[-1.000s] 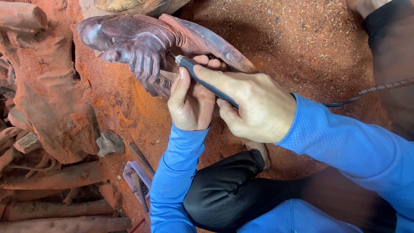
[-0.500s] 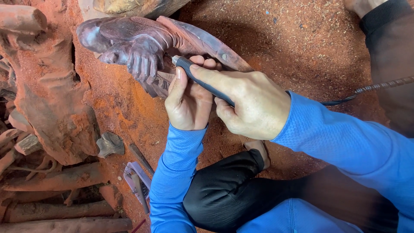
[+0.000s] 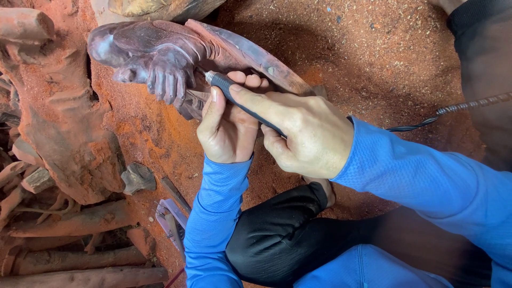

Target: Using a handheld rotary carving tool to add fine details to a wooden sculpture.

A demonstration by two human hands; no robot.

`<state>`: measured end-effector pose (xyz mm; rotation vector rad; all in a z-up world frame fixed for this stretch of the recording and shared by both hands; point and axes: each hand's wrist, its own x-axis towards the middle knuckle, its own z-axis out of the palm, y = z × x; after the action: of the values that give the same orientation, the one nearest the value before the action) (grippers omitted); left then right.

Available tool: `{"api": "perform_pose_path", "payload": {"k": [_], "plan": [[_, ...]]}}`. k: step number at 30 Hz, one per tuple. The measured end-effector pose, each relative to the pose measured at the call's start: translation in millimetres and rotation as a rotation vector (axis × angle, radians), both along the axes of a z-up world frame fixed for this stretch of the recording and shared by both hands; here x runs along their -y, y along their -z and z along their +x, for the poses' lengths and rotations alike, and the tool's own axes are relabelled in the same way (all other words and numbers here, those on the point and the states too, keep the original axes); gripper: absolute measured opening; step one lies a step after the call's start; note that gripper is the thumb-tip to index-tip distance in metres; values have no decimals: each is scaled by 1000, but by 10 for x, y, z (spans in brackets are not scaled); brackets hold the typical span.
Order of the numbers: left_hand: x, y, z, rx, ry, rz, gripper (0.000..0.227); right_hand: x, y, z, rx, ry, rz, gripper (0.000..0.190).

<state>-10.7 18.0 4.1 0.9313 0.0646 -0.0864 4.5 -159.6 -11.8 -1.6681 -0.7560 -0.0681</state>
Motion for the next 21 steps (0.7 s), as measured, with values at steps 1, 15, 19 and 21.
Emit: {"api": "perform_pose_path", "payload": {"k": [1, 15, 19, 21], "plan": [[-9, 2, -4, -2, 1, 1, 33, 0, 7, -4, -2, 1, 1, 67], [-26, -21, -38, -4, 24, 39, 33, -17, 130, -46, 29, 26, 23, 68], [-100, 20, -60, -14, 23, 39, 34, -7, 138, -43, 39, 13, 42, 69], [-119, 27, -74, -28, 19, 35, 35, -4, 141, -46, 58, 20, 11, 69]]}}
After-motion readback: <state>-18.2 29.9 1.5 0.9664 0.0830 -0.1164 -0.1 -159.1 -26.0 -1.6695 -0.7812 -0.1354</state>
